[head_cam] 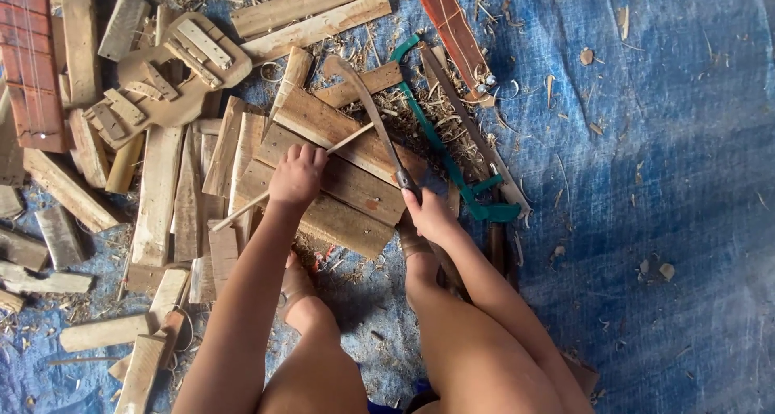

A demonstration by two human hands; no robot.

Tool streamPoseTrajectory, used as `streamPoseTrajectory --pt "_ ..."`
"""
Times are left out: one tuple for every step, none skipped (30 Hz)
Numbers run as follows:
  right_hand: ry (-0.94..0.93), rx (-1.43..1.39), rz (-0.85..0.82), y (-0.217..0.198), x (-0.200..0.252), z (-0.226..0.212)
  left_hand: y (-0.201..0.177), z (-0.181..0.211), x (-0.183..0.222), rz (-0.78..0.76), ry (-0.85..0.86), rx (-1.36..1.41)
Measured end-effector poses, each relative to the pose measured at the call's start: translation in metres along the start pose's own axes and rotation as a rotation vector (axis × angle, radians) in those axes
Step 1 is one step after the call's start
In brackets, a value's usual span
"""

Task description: The person is using a large blade to shave a small wooden stick, resting it on a wooden block amidst various wood scraps.

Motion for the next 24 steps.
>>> streamPoseTrajectory --pt "-0.002 -0.001 -0.003 0.001 -0.001 0.000 0.001 -0.002 0.001 -0.003 -0.002 -0.003" --pt "-0.031 -0.178 -0.044 0.004 -0.001 -0.001 0.003 -0.003 0.001 -0.015 -0.003 0.003" --pt "-0.056 -0.356 -0.085 0.005 -0.001 -0.002 0.005 -0.002 0.001 -0.028 -0.003 0.012" --pt "-0.055 -0.358 -0.087 0.006 -0.002 0.000 0.006 -0.002 0.002 -0.032 -0.003 0.011" --pt "-0.064 -0.523 -0.140 0.009 -0.003 0.001 0.007 -0.003 0.002 -0.038 -0.003 0.005" --pt "-0.074 -0.687 -0.193 0.012 -0.003 0.000 0.009 -0.004 0.003 -0.045 -0.003 -0.001" --pt "-0.074 -0.690 -0.193 0.011 -0.002 -0.002 0.009 -0.004 0.003 -0.047 -0.002 -0.002" --pt "-0.087 -0.701 -0.194 0.009 0.000 -0.004 0.009 -0.004 0.002 -0.038 0.003 -0.006" --pt "-0.102 -0.712 -0.195 0.007 0.001 -0.008 0.009 -0.005 0.002 -0.027 0.006 -0.011" --pt "-0.105 -0.714 -0.196 0.007 -0.002 -0.010 0.005 -0.005 0.000 -0.027 0.007 -0.015" --pt "-0.086 -0.502 -0.098 0.003 -0.004 -0.007 0.000 -0.003 -0.001 -0.017 -0.003 -0.022" --pt "-0.067 -0.289 -0.001 0.000 -0.006 -0.005 -0.004 -0.002 -0.001 -0.007 -0.013 -0.028" --pt "-0.068 -0.291 -0.001 -0.006 -0.003 -0.008 -0.004 -0.001 -0.001 -0.008 -0.012 -0.030" --pt "-0.080 -0.164 0.094 -0.017 0.001 -0.012 -0.005 -0.001 -0.001 -0.005 -0.019 -0.028" --pt "-0.087 -0.039 0.189 -0.028 0.006 -0.016 -0.005 0.000 -0.002 -0.004 -0.023 -0.023" --pt "-0.085 -0.043 0.189 -0.040 0.017 -0.026 -0.003 -0.002 -0.001 -0.006 -0.019 -0.023" --pt "-0.138 0.004 0.318 -0.060 0.031 -0.038 -0.001 -0.003 -0.001 -0.005 -0.023 -0.025" --pt "-0.191 0.052 0.446 -0.079 0.047 -0.050 0.002 -0.004 0.000 -0.005 -0.027 -0.026" --pt "-0.193 0.053 0.446 -0.082 0.052 -0.055 0.002 -0.004 0.000 -0.004 -0.029 -0.027" --pt "-0.217 0.048 0.492 -0.088 0.059 -0.061 0.002 -0.005 -0.001 -0.017 -0.032 -0.025" --pt "-0.240 0.044 0.537 -0.093 0.067 -0.066 0.003 -0.005 0.001 -0.031 -0.037 -0.021" --pt "-0.240 0.046 0.534 -0.084 0.059 -0.071 0.004 -0.006 0.001 -0.032 -0.039 -0.021" --pt "-0.189 0.106 0.409 -0.067 0.048 -0.074 0.005 -0.006 0.002 -0.027 -0.041 -0.017" --pt "-0.138 0.165 0.284 -0.051 0.039 -0.076 0.006 -0.005 0.002 -0.021 -0.042 -0.013"
Point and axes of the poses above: each hand's wrist, its own x-axis away from the middle knuckle, its own y-axis out of the palm, z = x × y, the point moved 6 cm from there along -x, towards the middle knuckle, and after that the axes turned 9 degrees about x, right-handed, at the moved point
